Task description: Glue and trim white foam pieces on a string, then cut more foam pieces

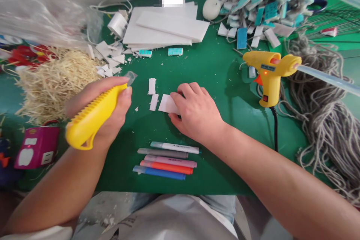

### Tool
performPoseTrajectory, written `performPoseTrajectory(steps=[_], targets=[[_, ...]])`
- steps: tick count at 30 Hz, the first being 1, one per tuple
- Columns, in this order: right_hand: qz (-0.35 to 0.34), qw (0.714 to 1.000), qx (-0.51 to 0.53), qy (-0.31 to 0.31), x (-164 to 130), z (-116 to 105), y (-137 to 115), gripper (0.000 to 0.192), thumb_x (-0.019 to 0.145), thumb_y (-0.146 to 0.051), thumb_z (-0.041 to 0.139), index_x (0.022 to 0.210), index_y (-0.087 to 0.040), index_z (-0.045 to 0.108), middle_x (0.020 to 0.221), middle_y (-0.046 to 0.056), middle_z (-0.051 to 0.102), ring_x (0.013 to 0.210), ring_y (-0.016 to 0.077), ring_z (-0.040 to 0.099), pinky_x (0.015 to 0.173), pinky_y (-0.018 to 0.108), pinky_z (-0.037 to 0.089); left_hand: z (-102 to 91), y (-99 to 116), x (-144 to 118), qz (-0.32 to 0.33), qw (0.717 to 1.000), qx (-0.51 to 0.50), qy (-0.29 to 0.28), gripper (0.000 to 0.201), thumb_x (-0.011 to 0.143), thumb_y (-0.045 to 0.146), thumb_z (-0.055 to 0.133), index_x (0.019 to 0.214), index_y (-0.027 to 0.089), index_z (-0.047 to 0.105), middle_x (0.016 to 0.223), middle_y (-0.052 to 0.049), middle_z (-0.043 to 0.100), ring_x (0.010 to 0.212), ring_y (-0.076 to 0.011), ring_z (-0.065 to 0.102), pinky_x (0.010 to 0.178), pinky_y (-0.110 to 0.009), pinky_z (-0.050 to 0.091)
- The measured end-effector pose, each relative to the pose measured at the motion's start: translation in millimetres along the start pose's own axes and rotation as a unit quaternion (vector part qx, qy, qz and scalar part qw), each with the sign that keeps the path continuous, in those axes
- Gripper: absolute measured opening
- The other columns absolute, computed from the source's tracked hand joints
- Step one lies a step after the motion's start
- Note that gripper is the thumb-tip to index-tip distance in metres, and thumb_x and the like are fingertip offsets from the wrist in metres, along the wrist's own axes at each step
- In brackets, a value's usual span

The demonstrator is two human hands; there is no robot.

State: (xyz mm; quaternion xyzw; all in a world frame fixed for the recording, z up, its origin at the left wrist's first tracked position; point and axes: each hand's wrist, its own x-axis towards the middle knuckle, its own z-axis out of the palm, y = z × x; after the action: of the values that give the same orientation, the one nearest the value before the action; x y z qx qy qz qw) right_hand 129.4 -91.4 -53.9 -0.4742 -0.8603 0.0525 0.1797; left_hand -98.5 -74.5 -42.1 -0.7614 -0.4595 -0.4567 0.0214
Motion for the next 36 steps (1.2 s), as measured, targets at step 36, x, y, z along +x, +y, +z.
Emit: performPoseTrajectory(steps=[36], targets=[[0.076, 0.997, 0.012, -0.006, -3, 0, 2, 0.042, 0.088, -0.036, 0.068, 0.119, -0.010, 0.078, 0.112, 0.019, 0.068, 0.098, 0.0318, 0.055, 0.088, 0.049, 0.053, 7.1, 15, -13, -0.034, 0.994, -0.079, -0.064, 0.018, 0.095, 0.031, 0.062, 0.110, 0.028, 0.070, 0.099, 0.002, 0.082, 0.079, -0.0157, 0.078, 0.080, -0.027, 0.066]])
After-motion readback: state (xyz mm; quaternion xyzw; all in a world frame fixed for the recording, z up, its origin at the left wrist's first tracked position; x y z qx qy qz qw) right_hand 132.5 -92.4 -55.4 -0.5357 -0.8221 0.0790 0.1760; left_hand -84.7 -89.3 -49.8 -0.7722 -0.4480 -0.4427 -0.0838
